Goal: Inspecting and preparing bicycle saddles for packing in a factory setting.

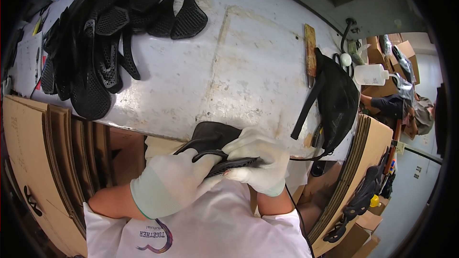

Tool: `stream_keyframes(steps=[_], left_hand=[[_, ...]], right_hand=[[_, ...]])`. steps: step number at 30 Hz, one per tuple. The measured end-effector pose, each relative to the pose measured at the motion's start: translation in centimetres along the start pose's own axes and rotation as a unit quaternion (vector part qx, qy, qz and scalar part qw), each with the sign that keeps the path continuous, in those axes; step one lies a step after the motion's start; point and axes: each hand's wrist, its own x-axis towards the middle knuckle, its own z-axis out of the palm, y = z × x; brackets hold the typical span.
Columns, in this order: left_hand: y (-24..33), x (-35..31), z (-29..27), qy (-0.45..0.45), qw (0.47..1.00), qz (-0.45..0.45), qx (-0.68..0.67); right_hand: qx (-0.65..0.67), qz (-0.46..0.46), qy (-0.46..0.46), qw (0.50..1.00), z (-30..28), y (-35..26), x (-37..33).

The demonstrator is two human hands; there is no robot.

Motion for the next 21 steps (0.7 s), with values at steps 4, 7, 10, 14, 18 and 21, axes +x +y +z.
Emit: stream_keyframes(steps=[4, 7, 10, 14, 18, 21], left_hand=[[-1.1, 0.5, -0.2, 0.03, 0.995, 0.05, -0.077], [-1.5, 0.5, -0.3, -0.008, 0.995, 0.066, -0.08], [-1.3, 0.4, -0.3, -0.027, 0.996, 0.053, -0.071], [0.0, 0.0, -0.3, -0.044, 0.998, 0.019, 0.035], [-0.9, -0.5, 0.2, 0.016, 1.0, 0.019, 0.007], [-3.5, 0.5, 0.3, 0.094, 0.967, 0.106, -0.213]], right_hand=[[0.039, 0.037, -0.024, 0.998, -0.2, -0.5, 0.1], [-0.105, -0.005, -0.018, 0.994, 0.4, -1.2, 0.3], [-0.108, 0.016, -0.002, 0.994, 0.5, -0.8, -0.2], [-0.129, 0.016, -0.005, 0.992, 0.5, -0.8, -0.5], [-0.158, 0.042, 0.0, 0.987, 1.0, -1.2, -0.4], [-0.208, -0.07, 0.149, 0.964, 2.4, -0.6, 1.9]])
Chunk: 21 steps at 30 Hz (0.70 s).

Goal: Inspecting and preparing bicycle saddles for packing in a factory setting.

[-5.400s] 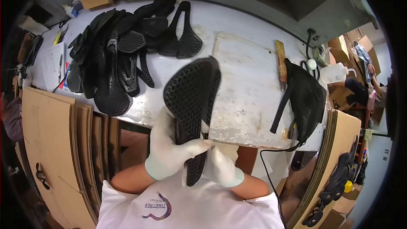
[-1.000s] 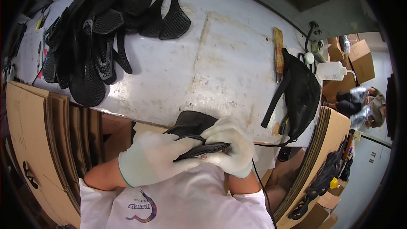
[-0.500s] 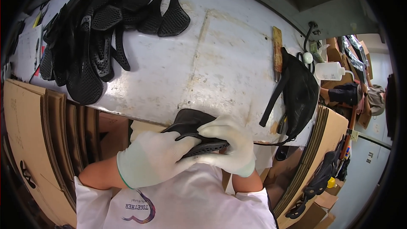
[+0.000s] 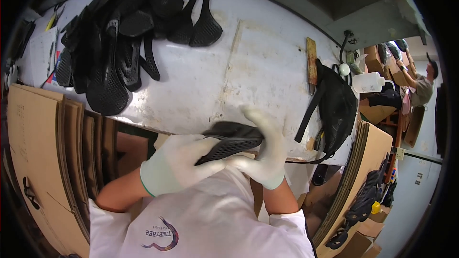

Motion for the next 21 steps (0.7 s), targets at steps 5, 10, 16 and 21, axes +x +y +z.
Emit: stream_keyframes(steps=[5, 10, 16, 21], left_hand=[[0.6, -2.6, -1.0, -0.038, 0.843, -0.184, -0.505], [-2.0, -3.5, 0.7, -0.11, 0.841, -0.075, -0.524], [-1.8, -2.7, 1.0, 0.053, 0.868, -0.007, -0.493], [3.0, -1.4, -3.2, -0.007, 0.986, 0.107, -0.129]], right_hand=[[0.35, 0.103, -0.035, 0.931, 0.1, -0.1, -2.2], [0.537, -0.129, -0.049, 0.832, 1.5, -0.3, -1.1], [0.299, -0.165, -0.046, 0.939, -0.9, -2.0, -0.4], [0.226, -0.201, -0.102, 0.948, -2.0, -2.5, -0.2]])
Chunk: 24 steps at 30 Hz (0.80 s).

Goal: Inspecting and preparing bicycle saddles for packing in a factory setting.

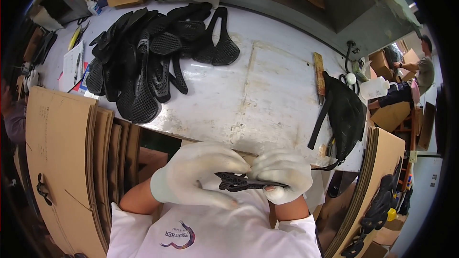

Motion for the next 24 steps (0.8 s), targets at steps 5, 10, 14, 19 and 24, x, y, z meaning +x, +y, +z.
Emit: stream_keyframes(steps=[5, 10, 14, 19, 24], left_hand=[[1.1, 0.3, 1.4, 0.096, 0.993, -0.051, 0.045], [-0.5, 1.3, 1.5, 0.153, 0.957, -0.21, 0.126], [-2.4, 1.3, 0.0, 0.073, 0.956, -0.274, -0.074], [-2.6, 1.2, -0.2, 0.075, 0.945, -0.301, -0.107], [-3.1, 1.2, -0.1, 0.089, 0.952, -0.285, -0.075]], right_hand=[[0.01, 0.067, 0.037, 0.997, 0.9, -0.7, 0.2], [-0.158, 0.379, 0.136, 0.902, 2.1, -3.0, 1.1], [-0.089, 0.43, 0.124, 0.89, 1.7, -1.2, 1.6], [-0.043, 0.441, 0.102, 0.891, 1.9, -0.8, 1.6], [-0.048, 0.442, 0.085, 0.892, 1.6, -1.1, 2.0]])
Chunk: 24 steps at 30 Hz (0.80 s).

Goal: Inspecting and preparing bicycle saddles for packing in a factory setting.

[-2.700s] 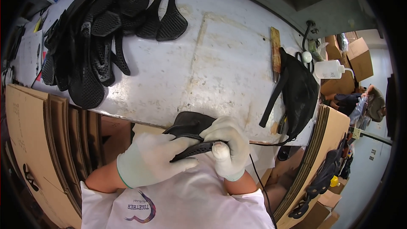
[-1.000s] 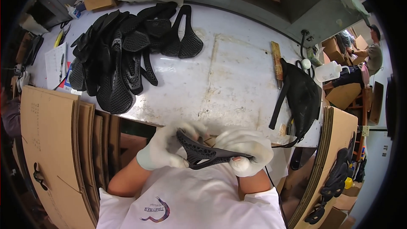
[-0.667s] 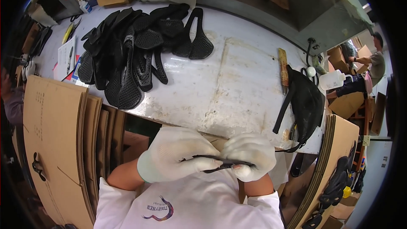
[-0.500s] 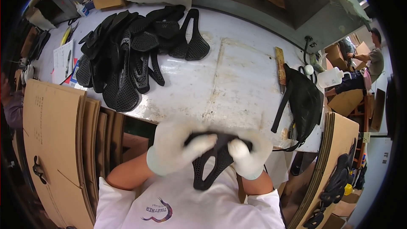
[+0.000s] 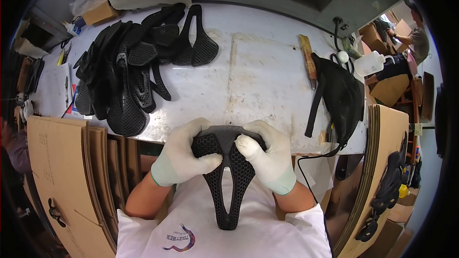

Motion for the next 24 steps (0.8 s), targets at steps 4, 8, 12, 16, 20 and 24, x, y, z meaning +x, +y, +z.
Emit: stream_keyframes(steps=[4, 8, 12, 16, 20, 24], left_hand=[[0.2, -0.2, -0.2, 0.008, 0.999, 0.004, 0.039], [0.7, -0.1, -0.5, -0.026, 0.999, -0.036, -0.005], [2.6, -0.2, -0.1, -0.076, 0.997, -0.02, 0.018], [4.3, -0.1, -0.2, -0.109, 0.989, -0.021, 0.094], [3.6, -0.2, -0.1, -0.098, 0.991, 0.014, 0.086], [3.6, -0.2, 0.1, -0.105, 0.988, 0.024, 0.111]], right_hand=[[-0.006, -0.001, -0.032, 0.999, -0.5, 0.2, 0.0], [-0.01, -0.058, -0.074, 0.996, -2.1, 1.3, 0.3], [-0.025, 0.035, -0.192, 0.98, -3.9, 2.1, 2.0], [-0.002, 0.006, -0.178, 0.984, -3.9, 2.1, 1.8], [-0.078, -0.001, -0.179, 0.981, -3.8, 1.8, 2.2], [-0.082, 0.016, -0.167, 0.982, -3.4, 1.4, 2.1]])
